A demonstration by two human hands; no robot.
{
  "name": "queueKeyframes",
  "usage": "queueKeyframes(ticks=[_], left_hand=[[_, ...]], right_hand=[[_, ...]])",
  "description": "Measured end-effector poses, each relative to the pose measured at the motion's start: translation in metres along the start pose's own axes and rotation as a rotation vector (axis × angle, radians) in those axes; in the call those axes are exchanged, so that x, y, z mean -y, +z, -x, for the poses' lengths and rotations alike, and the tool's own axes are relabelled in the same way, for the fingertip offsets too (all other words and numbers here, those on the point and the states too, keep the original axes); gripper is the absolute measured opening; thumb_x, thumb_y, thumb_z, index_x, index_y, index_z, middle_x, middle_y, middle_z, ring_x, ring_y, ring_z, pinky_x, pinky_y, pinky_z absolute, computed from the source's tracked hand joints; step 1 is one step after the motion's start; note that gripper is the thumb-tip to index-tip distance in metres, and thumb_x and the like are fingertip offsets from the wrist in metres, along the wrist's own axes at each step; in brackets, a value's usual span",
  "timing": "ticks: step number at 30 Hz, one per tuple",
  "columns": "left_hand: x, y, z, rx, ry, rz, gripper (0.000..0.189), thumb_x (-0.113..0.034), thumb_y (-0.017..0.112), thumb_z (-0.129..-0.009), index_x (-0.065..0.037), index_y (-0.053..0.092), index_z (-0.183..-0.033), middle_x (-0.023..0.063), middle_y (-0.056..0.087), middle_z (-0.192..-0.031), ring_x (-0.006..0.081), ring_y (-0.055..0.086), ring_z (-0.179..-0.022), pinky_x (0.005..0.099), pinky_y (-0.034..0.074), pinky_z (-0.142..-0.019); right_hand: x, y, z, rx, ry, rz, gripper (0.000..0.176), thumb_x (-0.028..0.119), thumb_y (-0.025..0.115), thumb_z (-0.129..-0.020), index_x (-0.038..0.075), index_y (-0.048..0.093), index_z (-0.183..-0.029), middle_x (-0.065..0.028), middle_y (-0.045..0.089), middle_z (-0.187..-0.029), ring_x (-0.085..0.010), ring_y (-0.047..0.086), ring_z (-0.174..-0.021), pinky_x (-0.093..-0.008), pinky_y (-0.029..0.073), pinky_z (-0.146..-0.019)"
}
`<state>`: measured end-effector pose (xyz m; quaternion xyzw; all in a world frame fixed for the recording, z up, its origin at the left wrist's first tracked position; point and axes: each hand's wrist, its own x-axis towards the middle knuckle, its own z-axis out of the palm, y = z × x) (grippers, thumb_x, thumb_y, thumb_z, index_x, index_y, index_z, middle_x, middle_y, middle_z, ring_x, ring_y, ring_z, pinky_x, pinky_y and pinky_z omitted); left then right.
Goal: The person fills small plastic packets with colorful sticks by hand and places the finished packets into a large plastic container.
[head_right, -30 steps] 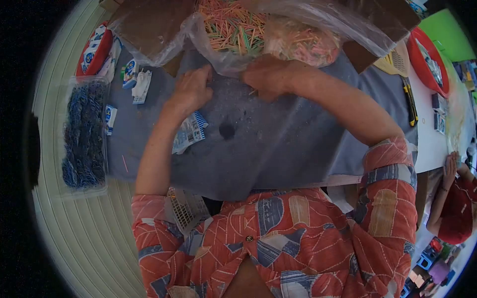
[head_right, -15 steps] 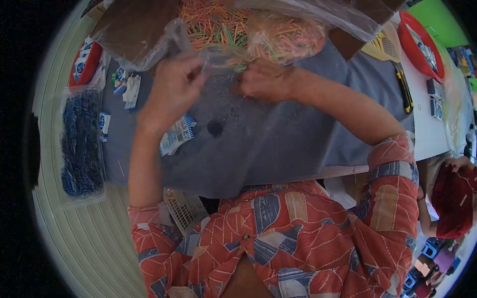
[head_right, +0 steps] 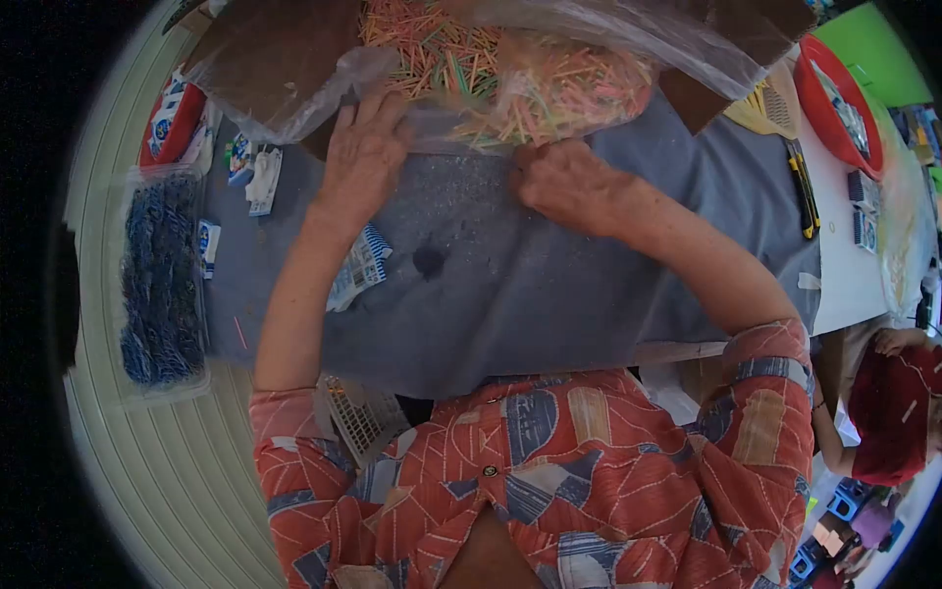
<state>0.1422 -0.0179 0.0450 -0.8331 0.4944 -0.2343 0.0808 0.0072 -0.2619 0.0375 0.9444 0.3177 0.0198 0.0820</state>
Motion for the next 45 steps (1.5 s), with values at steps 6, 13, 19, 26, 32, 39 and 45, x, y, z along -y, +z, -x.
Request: queueKeyframes(ticks=[6, 13, 19, 26, 32, 39, 45], left_hand=[[-0.008, -0.005, 0.013, -0.152, 0.033, 0.225, 0.01, -0.006, 0.061, -0.076, -0.002, 0.066, -0.084, 0.0133, 0.058, -0.11, 0.0329, 0.05, -0.125, 0.0458, 0.046, -0.09], [-0.02, -0.008, 0.026, -0.139, -0.013, 0.371, 0.024, 0.002, 0.063, -0.071, 0.001, 0.068, -0.094, 0.0163, 0.058, -0.112, 0.0354, 0.051, -0.124, 0.0466, 0.048, -0.098], [-0.017, -0.02, 0.03, -0.129, -0.02, 0.374, 0.018, -0.002, 0.061, -0.072, 0.0, 0.065, -0.089, 0.0134, 0.059, -0.104, 0.032, 0.053, -0.115, 0.0441, 0.048, -0.094], [-0.038, -0.037, 0.04, -0.073, 0.112, 0.46, 0.016, -0.003, 0.059, -0.071, -0.002, 0.062, -0.087, 0.0108, 0.058, -0.097, 0.0282, 0.053, -0.11, 0.0414, 0.047, -0.094], [-0.062, -0.044, 0.056, 0.004, 0.151, 0.446, 0.009, -0.004, 0.058, -0.074, -0.003, 0.058, -0.083, 0.0102, 0.057, -0.092, 0.0281, 0.057, -0.107, 0.0405, 0.05, -0.091], [-0.058, -0.058, 0.042, -0.125, 0.223, 0.461, 0.013, -0.01, 0.062, -0.068, -0.006, 0.061, -0.08, 0.0089, 0.056, -0.085, 0.0278, 0.055, -0.092, 0.0376, 0.05, -0.084], [0.013, -0.057, 0.02, -0.462, -0.114, 0.274, 0.013, -0.008, 0.067, -0.066, -0.008, 0.06, -0.077, 0.0076, 0.054, -0.086, 0.0317, 0.054, -0.092, 0.041, 0.047, -0.082]], right_hand=[[-0.003, -0.017, 0.023, 0.123, 0.079, -0.2, 0.02, 0.007, 0.059, -0.078, 0.002, 0.062, -0.098, -0.0165, 0.062, -0.103, -0.0293, 0.069, -0.085, -0.0385, 0.056, -0.073], [-0.001, -0.015, 0.007, 0.084, 0.082, -0.252, 0.015, 0.004, 0.054, -0.081, 0.003, 0.061, -0.095, -0.0148, 0.06, -0.099, -0.0319, 0.066, -0.088, -0.0412, 0.054, -0.074], [0.002, -0.021, 0.015, -0.033, -0.111, 0.059, 0.007, 0.007, 0.059, -0.077, 0.004, 0.065, -0.079, -0.0133, 0.063, -0.085, -0.0289, 0.067, -0.082, -0.0372, 0.054, -0.067], [-0.014, -0.003, 0.021, -0.021, -0.185, -0.291, 0.007, 0.01, 0.059, -0.08, 0.004, 0.061, -0.083, -0.0125, 0.06, -0.094, -0.0291, 0.06, -0.099, -0.0409, 0.05, -0.082], [-0.029, -0.023, 0.028, 0.136, 0.012, -0.523, 0.008, 0.007, 0.062, -0.078, 0.005, 0.056, -0.083, -0.0124, 0.058, -0.095, -0.0314, 0.058, -0.1, -0.0415, 0.047, -0.089], [-0.038, -0.074, -0.002, -0.442, 0.402, -0.63, 0.033, 0.008, 0.07, -0.076, 0.004, 0.061, -0.108, -0.0165, 0.06, -0.108, -0.0319, 0.058, -0.106, -0.042, 0.047, -0.09], [-0.049, -0.089, 0.023, -1.02, 0.547, 0.451, 0.081, 0.022, 0.079, -0.07, 0.022, 0.044, -0.143, -0.0211, 0.036, -0.145, -0.0405, 0.045, -0.126, -0.05, 0.036, -0.101]])
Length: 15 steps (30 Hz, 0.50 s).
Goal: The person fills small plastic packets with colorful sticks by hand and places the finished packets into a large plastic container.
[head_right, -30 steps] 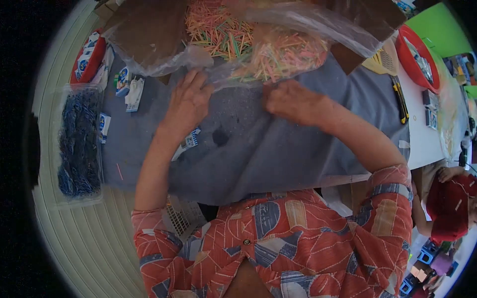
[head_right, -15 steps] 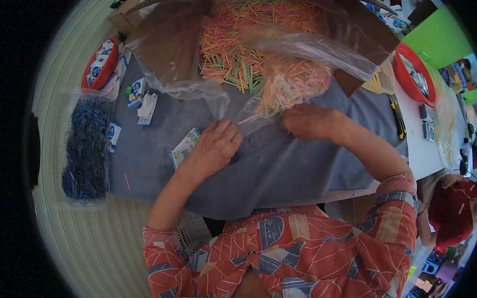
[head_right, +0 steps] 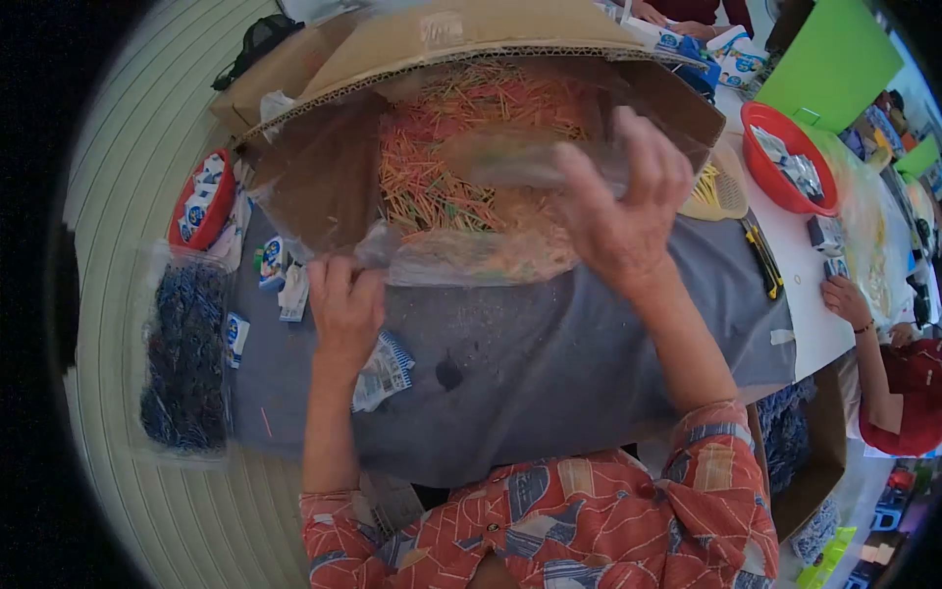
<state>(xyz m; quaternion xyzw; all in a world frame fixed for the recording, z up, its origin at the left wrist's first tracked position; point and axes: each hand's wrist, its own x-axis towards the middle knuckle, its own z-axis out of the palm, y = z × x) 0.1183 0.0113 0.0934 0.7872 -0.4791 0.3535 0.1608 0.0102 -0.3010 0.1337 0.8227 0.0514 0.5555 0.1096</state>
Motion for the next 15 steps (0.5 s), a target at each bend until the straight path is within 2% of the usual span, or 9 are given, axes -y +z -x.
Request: queueKeyframes(ticks=[2, 3, 4, 5, 7, 10, 12, 13, 15], left_hand=[[0.016, 0.006, -0.004, -0.087, -0.071, -0.245, 0.018, -0.006, 0.072, -0.065, -0.01, 0.062, -0.079, 0.013, 0.058, -0.109, 0.0361, 0.05, -0.106, 0.0479, 0.041, -0.093], [0.022, 0.01, -0.006, -0.096, -0.059, -0.245, 0.018, -0.006, 0.072, -0.065, -0.01, 0.062, -0.079, 0.013, 0.058, -0.109, 0.0361, 0.05, -0.106, 0.0479, 0.041, -0.093], [0.026, 0.013, -0.007, -0.148, -0.136, -0.222, 0.021, -0.005, 0.074, -0.064, -0.011, 0.064, -0.081, 0.0169, 0.052, -0.124, 0.0383, 0.046, -0.112, 0.0505, 0.035, -0.097], [0.027, 0.018, -0.008, -0.196, -0.215, -0.198, 0.024, -0.004, 0.076, -0.063, -0.013, 0.065, -0.082, 0.0208, 0.047, -0.139, 0.0406, 0.041, -0.119, 0.0531, 0.03, -0.102], [0.031, 0.026, -0.008, -0.209, -0.272, -0.176, 0.026, -0.003, 0.077, -0.062, -0.013, 0.066, -0.084, 0.0231, 0.038, -0.146, 0.0421, 0.037, -0.124, 0.0537, 0.027, -0.104], [0.031, 0.025, -0.011, -0.242, -0.338, -0.21, 0.029, -0.002, 0.078, -0.062, -0.014, 0.068, -0.086, 0.0256, 0.028, -0.154, 0.0445, 0.03, -0.129, 0.0547, 0.025, -0.105], [0.026, 0.021, -0.012, -0.248, -0.337, -0.245, 0.029, -0.001, 0.078, -0.062, -0.013, 0.068, -0.087, 0.0259, 0.027, -0.155, 0.0455, 0.029, -0.131, 0.0551, 0.024, -0.106], [0.022, 0.017, -0.013, -0.262, -0.375, -0.26, 0.027, -0.001, 0.077, -0.064, -0.014, 0.068, -0.087, 0.0265, 0.023, -0.156, 0.0475, 0.025, -0.132, 0.0569, 0.023, -0.106], [0.019, 0.017, -0.007, -0.257, -0.424, -0.275, 0.026, -0.001, 0.076, -0.067, -0.014, 0.068, -0.087, 0.027, 0.02, -0.157, 0.0495, 0.022, -0.133, 0.0586, 0.021, -0.107]], right_hand=[[-0.029, -0.005, 0.011, 0.002, 0.137, 0.122, 0.088, 0.025, 0.081, -0.068, 0.016, 0.04, -0.145, -0.0222, 0.036, -0.146, -0.041, 0.042, -0.129, -0.0503, 0.035, -0.104], [-0.044, -0.008, 0.018, 0.014, 0.272, 0.243, 0.096, 0.027, 0.084, -0.066, 0.011, 0.036, -0.147, -0.0233, 0.037, -0.147, -0.0415, 0.039, -0.133, -0.0505, 0.033, -0.108], [-0.06, -0.006, 0.03, 0.009, 0.277, 0.255, 0.096, 0.027, 0.084, -0.066, 0.011, 0.036, -0.147, -0.0233, 0.037, -0.147, -0.0415, 0.039, -0.133, -0.0505, 0.033, -0.108], [-0.076, 0.001, 0.046, 0.0, 0.41, 0.111, 0.098, 0.024, 0.086, -0.064, 0.011, 0.036, -0.147, -0.0243, 0.035, -0.147, -0.0406, 0.04, -0.133, -0.0478, 0.034, -0.107], [-0.091, 0.015, 0.07, -0.017, 0.533, -0.039, 0.101, 0.021, 0.087, -0.061, 0.012, 0.036, -0.147, -0.0254, 0.033, -0.147, -0.0396, 0.041, -0.132, -0.0451, 0.035, -0.107], [-0.1, 0.036, 0.091, -0.156, 0.876, -0.534, 0.075, 0.015, 0.081, -0.072, 0.003, 0.048, -0.138, -0.0227, 0.048, -0.14, -0.0311, 0.051, -0.126, -0.0392, 0.042, -0.101], [-0.1, 0.038, 0.102, 0.299, 0.946, -0.593, 0.042, 0.011, 0.073, -0.081, -0.003, 0.061, -0.119, -0.0149, 0.067, -0.117, -0.0208, 0.064, -0.106, -0.0356, 0.05, -0.088], [-0.1, 0.037, 0.102, 0.307, 0.951, -0.595, 0.042, 0.011, 0.073, -0.081, -0.003, 0.061, -0.119, -0.0149, 0.067, -0.117, -0.0208, 0.064, -0.106, -0.0356, 0.05, -0.088], [-0.099, 0.032, 0.098, 0.283, 0.967, -0.725, 0.023, 0.009, 0.067, -0.086, -0.004, 0.068, -0.104, -0.0081, 0.074, -0.093, -0.0174, 0.068, -0.086, -0.0335, 0.053, -0.079]])
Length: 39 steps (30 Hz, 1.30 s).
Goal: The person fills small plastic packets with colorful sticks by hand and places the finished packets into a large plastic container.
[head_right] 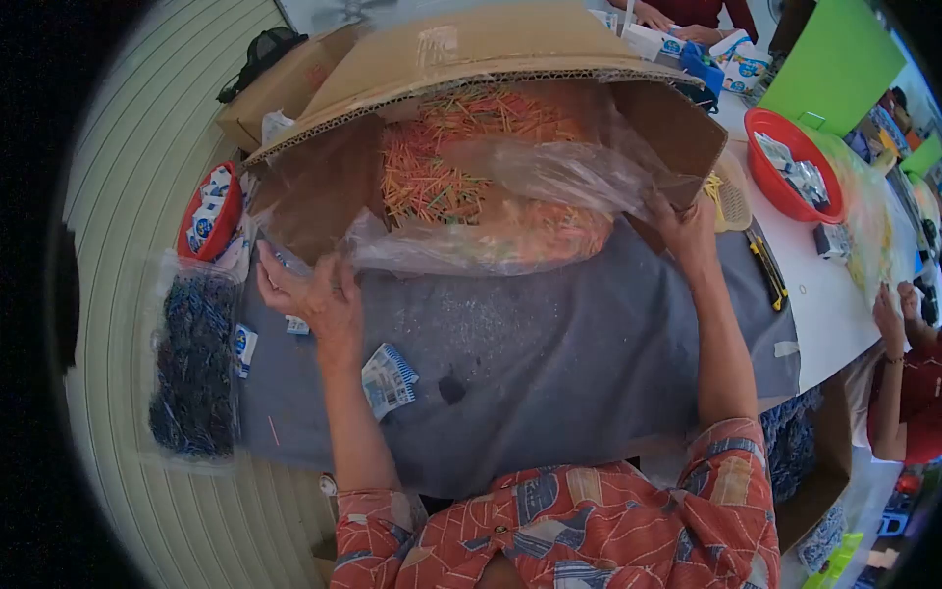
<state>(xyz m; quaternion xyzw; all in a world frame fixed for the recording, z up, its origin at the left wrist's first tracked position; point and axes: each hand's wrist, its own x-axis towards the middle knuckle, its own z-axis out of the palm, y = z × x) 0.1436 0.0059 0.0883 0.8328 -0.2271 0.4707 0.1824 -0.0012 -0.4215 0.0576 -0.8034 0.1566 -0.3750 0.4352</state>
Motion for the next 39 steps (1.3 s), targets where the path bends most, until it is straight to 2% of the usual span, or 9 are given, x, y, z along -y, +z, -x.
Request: queueKeyframes(ticks=[3, 5, 6, 8, 12, 14, 23, 34, 39], left_hand=[[0.029, 0.015, 0.003, -0.034, -0.101, -0.114, 0.02, 0.001, 0.071, -0.073, -0.011, 0.067, -0.088, 0.0249, 0.048, -0.141, 0.0421, 0.046, -0.12, 0.0526, 0.038, -0.098], [0.064, 0.041, 0.01, 0.437, -0.566, 0.652, 0.01, 0.001, 0.064, -0.081, -0.009, 0.064, -0.084, 0.0129, 0.066, -0.091, 0.0221, 0.06, -0.083, 0.0321, 0.047, -0.073], [0.063, 0.043, 0.009, 0.456, -0.58, 0.645, 0.01, 0.001, 0.064, -0.081, -0.009, 0.064, -0.084, 0.0129, 0.066, -0.091, 0.0221, 0.06, -0.083, 0.0321, 0.047, -0.073], [0.058, 0.043, 0.0, 0.291, -0.074, 0.353, 0.009, 0.003, 0.061, -0.082, -0.005, 0.058, -0.083, 0.0074, 0.054, -0.062, 0.0142, 0.051, -0.057, 0.0271, 0.042, -0.055], [0.048, 0.034, -0.027, 0.326, -0.102, 0.398, 0.009, 0.003, 0.061, -0.083, -0.004, 0.055, -0.082, 0.0104, 0.054, -0.066, 0.013, 0.052, -0.061, 0.0292, 0.044, -0.058], [0.036, 0.023, -0.043, 0.246, -0.043, 0.409, 0.009, 0.005, 0.058, -0.08, -0.002, 0.052, -0.081, 0.0182, 0.06, -0.07, 0.0348, 0.063, -0.064, 0.038, 0.048, -0.059], [0.01, -0.027, -0.053, 0.209, -0.038, 0.45, 0.012, 0.006, 0.061, -0.08, -0.003, 0.054, -0.082, 0.0141, 0.06, -0.068, 0.0236, 0.064, -0.059, 0.0319, 0.048, -0.057], [0.011, -0.051, 0.028, 0.326, -0.061, 0.413, 0.012, 0.006, 0.061, -0.081, -0.003, 0.056, -0.087, 0.0161, 0.058, -0.07, 0.0335, 0.06, -0.062, 0.0395, 0.047, -0.058], [0.003, -0.077, 0.055, 0.439, -0.151, 0.338, 0.01, 0.003, 0.065, -0.08, -0.001, 0.059, -0.088, 0.0159, 0.062, -0.091, 0.0293, 0.062, -0.072, 0.0353, 0.049, -0.063]], right_hand=[[-0.011, -0.011, -0.006, 0.143, -0.038, 0.132, 0.028, 0.012, 0.068, -0.091, -0.003, 0.064, -0.114, -0.0081, 0.071, -0.104, -0.0121, 0.067, -0.088, -0.0285, 0.055, -0.075], [-0.009, -0.012, -0.01, 0.165, -0.041, 0.15, 0.027, 0.013, 0.068, -0.091, -0.003, 0.065, -0.113, -0.0073, 0.071, -0.103, -0.0123, 0.067, -0.088, -0.0286, 0.055, -0.076], [-0.008, -0.014, -0.01, 0.174, -0.049, 0.172, 0.027, 0.014, 0.068, -0.091, -0.002, 0.065, -0.112, -0.0066, 0.072, -0.103, -0.0125, 0.066, -0.089, -0.0288, 0.054, -0.077], [-0.002, -0.014, -0.014, 0.17, -0.082, 0.135, 0.027, 0.015, 0.069, -0.09, -0.002, 0.066, -0.111, -0.0059, 0.072, -0.101, -0.0124, 0.066, -0.089, -0.0289, 0.054, -0.077], [0.029, -0.019, -0.025, 0.116, -0.198, 0.189, 0.028, 0.016, 0.071, -0.087, 0.001, 0.067, -0.11, -0.0045, 0.073, -0.097, -0.0123, 0.066, -0.088, -0.0291, 0.052, -0.079], [0.029, -0.027, -0.039, 0.109, -0.139, 0.259, 0.026, 0.017, 0.07, -0.086, 0.001, 0.069, -0.107, -0.0068, 0.073, -0.093, -0.0149, 0.066, -0.082, -0.0316, 0.052, -0.075], [0.07, -0.062, -0.043, 0.226, -0.062, 0.248, 0.024, 0.014, 0.068, -0.087, -0.001, 0.068, -0.106, -0.0054, 0.073, -0.094, -0.0122, 0.067, -0.081, -0.029, 0.052, -0.075], [0.046, -0.057, 0.051, 0.192, -0.047, -0.017, 0.038, 0.016, 0.072, -0.087, -0.002, 0.06, -0.118, -0.0093, 0.071, -0.103, -0.0188, 0.068, -0.089, -0.0344, 0.054, -0.081], [0.088, -0.05, 0.085, -0.251, -0.317, 0.291, 0.053, 0.019, 0.079, -0.082, 0.001, 0.056, -0.126, -0.0168, 0.058, -0.129, -0.0272, 0.057, -0.117, -0.0413, 0.05, -0.093]])
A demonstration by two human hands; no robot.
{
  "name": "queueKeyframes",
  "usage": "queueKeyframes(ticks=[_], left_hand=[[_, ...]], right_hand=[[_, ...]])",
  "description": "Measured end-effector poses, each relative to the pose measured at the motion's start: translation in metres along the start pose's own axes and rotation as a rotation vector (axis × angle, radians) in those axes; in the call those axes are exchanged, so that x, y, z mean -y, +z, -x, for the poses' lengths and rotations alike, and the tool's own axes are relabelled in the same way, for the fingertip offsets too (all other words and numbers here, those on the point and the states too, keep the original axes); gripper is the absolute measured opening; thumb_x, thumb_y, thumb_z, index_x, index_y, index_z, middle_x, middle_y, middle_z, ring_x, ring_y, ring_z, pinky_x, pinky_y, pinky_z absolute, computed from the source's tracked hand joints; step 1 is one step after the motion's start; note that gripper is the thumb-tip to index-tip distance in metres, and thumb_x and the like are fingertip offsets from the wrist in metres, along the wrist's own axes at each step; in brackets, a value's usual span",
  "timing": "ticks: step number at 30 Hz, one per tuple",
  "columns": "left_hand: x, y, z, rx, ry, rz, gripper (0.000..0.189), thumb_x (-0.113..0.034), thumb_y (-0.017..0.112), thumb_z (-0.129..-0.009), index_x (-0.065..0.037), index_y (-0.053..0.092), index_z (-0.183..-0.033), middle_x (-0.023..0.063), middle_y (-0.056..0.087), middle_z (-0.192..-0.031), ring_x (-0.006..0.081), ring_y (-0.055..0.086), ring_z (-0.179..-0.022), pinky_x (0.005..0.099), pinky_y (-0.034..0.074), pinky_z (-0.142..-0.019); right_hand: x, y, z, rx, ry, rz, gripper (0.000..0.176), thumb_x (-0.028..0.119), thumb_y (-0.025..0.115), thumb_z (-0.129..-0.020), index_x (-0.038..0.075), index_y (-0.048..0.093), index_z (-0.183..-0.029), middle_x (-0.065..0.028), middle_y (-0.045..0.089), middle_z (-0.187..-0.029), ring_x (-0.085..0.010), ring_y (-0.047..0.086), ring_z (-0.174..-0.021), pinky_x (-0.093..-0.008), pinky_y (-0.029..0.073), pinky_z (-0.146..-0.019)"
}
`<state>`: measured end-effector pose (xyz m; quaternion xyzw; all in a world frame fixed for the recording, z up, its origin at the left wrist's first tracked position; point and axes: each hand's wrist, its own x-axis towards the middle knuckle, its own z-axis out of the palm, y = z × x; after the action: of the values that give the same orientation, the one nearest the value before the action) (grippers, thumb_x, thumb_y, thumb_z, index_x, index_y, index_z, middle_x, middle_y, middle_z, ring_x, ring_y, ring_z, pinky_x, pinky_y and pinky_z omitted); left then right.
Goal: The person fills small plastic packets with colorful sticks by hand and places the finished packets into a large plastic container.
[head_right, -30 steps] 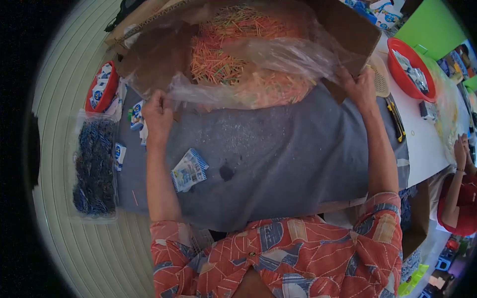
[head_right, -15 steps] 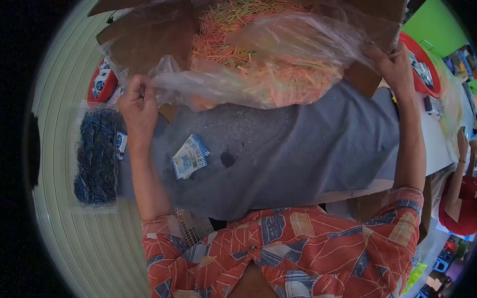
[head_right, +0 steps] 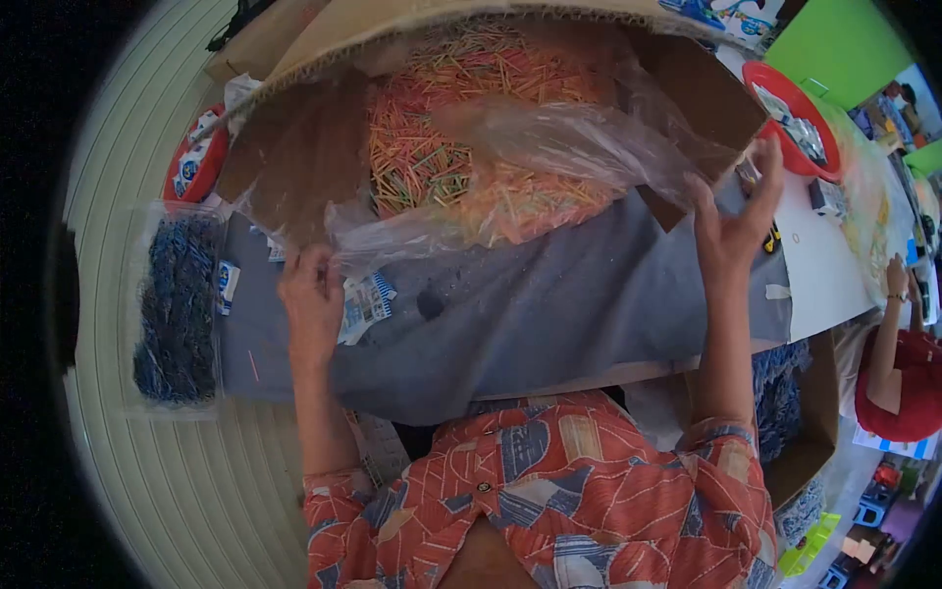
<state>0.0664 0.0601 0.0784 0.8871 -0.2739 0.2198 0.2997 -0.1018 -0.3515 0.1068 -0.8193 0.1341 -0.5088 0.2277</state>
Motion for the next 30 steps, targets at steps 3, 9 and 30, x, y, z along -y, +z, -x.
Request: queueKeyframes(ticks=[3, 9, 30], left_hand=[[-0.023, -0.015, 0.023, 0.073, -0.041, -0.21, 0.013, -0.002, 0.066, -0.081, -0.003, 0.061, -0.093, 0.0238, 0.056, -0.115, 0.0403, 0.059, -0.095, 0.0483, 0.05, -0.074], [-0.075, 0.013, 0.03, -0.061, 0.301, -0.34, 0.057, -0.005, 0.068, -0.076, -0.012, 0.055, -0.131, 0.0275, 0.037, -0.143, 0.0342, 0.043, -0.129, 0.0573, 0.042, -0.098], [-0.044, 0.089, -0.152, -0.029, -0.447, 1.862, 0.014, -0.002, 0.049, -0.092, -0.002, 0.06, -0.101, 0.0091, 0.064, -0.095, 0.0231, 0.064, -0.088, 0.0343, 0.054, -0.077]], right_hand=[[0.042, -0.003, 0.018, -0.225, -0.477, 0.16, 0.07, 0.02, 0.083, -0.076, 0.005, 0.05, -0.137, -0.0186, 0.044, -0.145, -0.0351, 0.046, -0.129, -0.0428, 0.042, -0.103], [0.062, 0.092, 0.001, 0.436, -0.606, 0.479, 0.091, 0.028, 0.081, -0.072, 0.016, 0.035, -0.15, -0.021, 0.044, -0.143, -0.039, 0.047, -0.127, -0.0495, 0.038, -0.104], [0.031, 0.125, -0.106, 0.086, 0.197, -0.625, 0.038, 0.022, 0.055, -0.095, 0.002, 0.057, -0.128, -0.0078, 0.063, -0.12, -0.0177, 0.061, -0.105, -0.0297, 0.048, -0.09]])
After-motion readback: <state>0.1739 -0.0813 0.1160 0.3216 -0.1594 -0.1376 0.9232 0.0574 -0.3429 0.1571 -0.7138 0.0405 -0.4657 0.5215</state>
